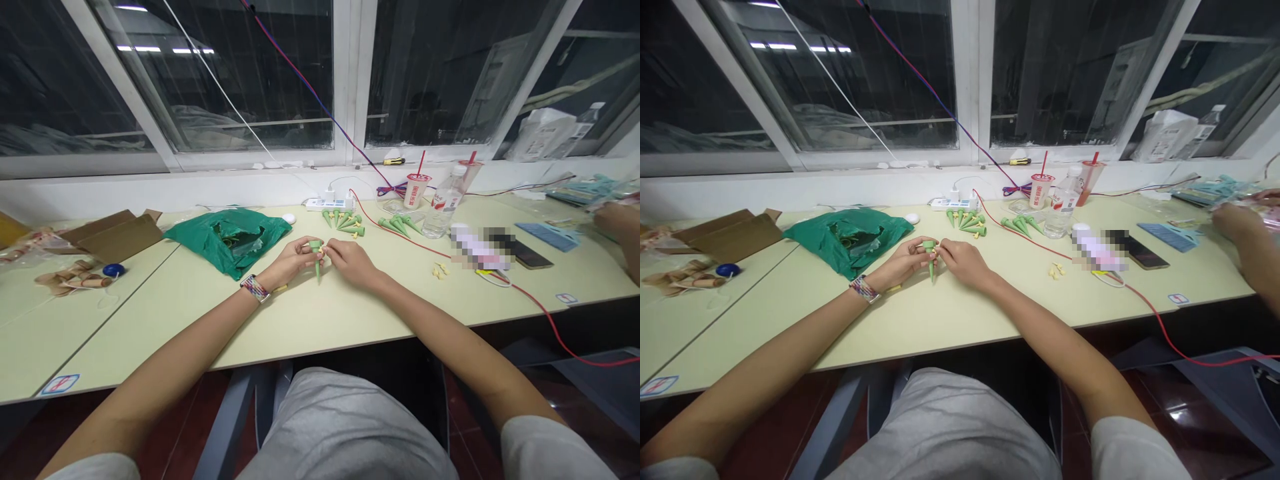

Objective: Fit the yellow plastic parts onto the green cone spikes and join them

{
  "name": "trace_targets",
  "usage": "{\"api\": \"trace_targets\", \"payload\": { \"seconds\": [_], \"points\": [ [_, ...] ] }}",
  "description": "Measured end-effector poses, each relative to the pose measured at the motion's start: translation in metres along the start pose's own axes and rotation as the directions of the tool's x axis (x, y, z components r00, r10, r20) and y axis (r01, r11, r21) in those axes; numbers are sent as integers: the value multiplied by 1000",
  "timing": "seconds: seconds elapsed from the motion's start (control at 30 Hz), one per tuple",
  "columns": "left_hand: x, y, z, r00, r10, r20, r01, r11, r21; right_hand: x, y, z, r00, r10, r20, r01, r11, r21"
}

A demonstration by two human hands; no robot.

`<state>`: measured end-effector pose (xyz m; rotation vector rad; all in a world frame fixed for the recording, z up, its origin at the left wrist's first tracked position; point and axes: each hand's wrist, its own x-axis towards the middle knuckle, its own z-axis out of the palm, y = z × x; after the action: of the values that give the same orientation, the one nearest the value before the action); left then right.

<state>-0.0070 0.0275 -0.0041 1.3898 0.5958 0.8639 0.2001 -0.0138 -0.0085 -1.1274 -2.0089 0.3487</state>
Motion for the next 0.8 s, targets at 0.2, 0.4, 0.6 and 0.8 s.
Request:
{"api": "trace_targets", "payload": {
  "seconds": [0.2,0.4,0.6,0.8],
  "points": [
    [0,1,2,1000,6,-4,-6,1000,-19,0,-1,5,994,97,54,-102,989,109],
    [1,4,4,1000,1,31,2,997,-76,-4,-8,-6,996,-93,11,93,966,-241],
    [2,-3,2,993,108,-43,-106,993,58,1,-6,2,994,106,39,-111,985,136],
    [0,1,5,997,76,-20,-76,997,4,-1,-6,1,999,2,-35,-5,998,-64]
  ]
}}
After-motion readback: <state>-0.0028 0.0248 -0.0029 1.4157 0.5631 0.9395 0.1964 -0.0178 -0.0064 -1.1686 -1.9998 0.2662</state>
